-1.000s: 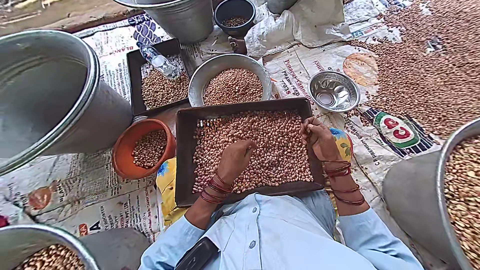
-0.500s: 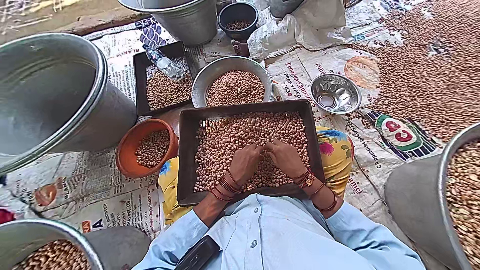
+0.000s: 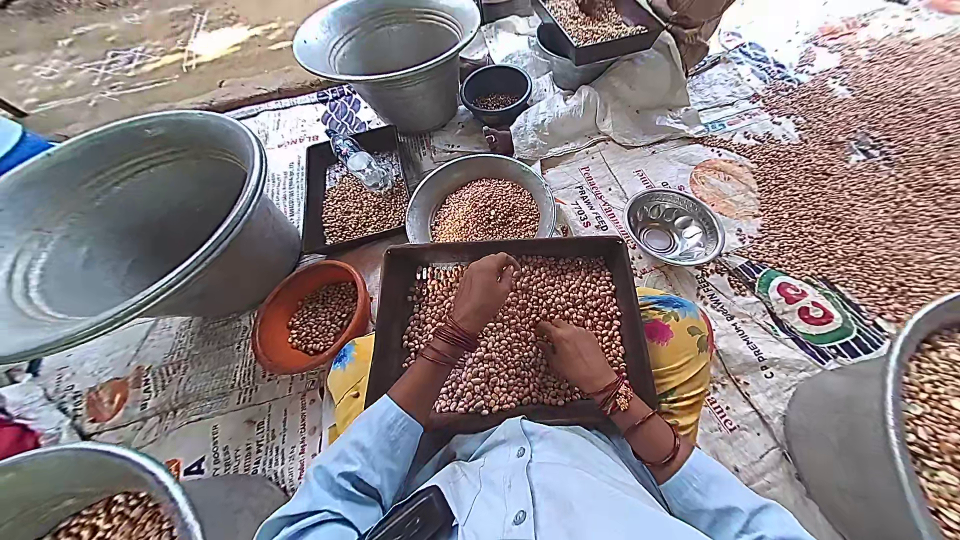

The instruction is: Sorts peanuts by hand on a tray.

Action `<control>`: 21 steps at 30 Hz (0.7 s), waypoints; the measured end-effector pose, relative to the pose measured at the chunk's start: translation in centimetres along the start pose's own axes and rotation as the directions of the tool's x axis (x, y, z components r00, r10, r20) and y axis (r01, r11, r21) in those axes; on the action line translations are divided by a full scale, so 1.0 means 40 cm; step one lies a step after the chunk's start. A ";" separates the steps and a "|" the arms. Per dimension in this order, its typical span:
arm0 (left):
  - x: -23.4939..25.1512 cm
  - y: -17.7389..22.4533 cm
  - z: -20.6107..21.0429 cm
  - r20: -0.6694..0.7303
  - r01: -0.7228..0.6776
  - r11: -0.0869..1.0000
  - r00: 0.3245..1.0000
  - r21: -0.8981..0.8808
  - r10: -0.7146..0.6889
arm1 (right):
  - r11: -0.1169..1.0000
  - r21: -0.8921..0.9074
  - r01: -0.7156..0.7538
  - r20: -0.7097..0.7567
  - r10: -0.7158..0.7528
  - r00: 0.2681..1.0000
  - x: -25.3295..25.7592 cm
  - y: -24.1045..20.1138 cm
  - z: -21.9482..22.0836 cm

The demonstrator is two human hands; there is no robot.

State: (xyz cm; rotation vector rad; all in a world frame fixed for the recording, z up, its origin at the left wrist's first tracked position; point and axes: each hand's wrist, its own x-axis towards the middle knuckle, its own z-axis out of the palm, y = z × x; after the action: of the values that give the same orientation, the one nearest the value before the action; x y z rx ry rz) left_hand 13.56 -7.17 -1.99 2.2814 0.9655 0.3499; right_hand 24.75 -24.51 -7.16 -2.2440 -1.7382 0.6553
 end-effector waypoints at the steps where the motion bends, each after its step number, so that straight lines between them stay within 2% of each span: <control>1: 0.014 0.009 0.007 0.024 0.003 0.999 1.000 0.046 -0.004 | 1.000 -0.002 -0.005 -0.005 0.005 1.000 -0.001 -0.001 0.001; 6: 0.060 0.038 0.051 0.165 0.007 0.972 0.985 0.236 -0.047 | 0.997 0.024 -0.068 0.018 0.067 0.998 -0.004 0.001 -0.003; 13: 0.054 0.037 0.063 0.213 0.001 0.965 0.975 0.261 -0.059 | 0.994 0.081 -0.071 0.086 0.064 0.994 -0.023 0.018 -0.046; 15: 0.045 0.025 0.056 0.238 0.006 0.989 0.970 0.146 -0.041 | 0.994 0.077 -0.079 0.099 0.071 0.993 -0.032 0.007 -0.080; 17: 0.029 0.004 0.057 0.273 0.030 0.995 0.962 -0.092 -0.004 | 0.993 0.071 -0.092 0.080 0.086 0.993 -0.047 -0.010 -0.121; 19: -0.004 -0.012 0.063 0.425 0.087 0.941 0.903 -0.326 0.064 | 0.993 0.077 -0.092 0.036 0.089 0.995 -0.068 -0.032 -0.156; 21: -0.054 -0.018 0.080 0.574 0.139 0.873 0.799 -0.467 0.180 | 0.993 0.105 -0.045 -0.016 0.047 0.999 -0.086 -0.055 -0.172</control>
State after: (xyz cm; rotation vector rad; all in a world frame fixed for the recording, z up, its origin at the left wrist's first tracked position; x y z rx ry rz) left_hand 13.13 -9.78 -4.90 1.7444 0.4415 -0.1319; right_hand 25.49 -26.58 0.54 -2.2176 -1.6092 0.7158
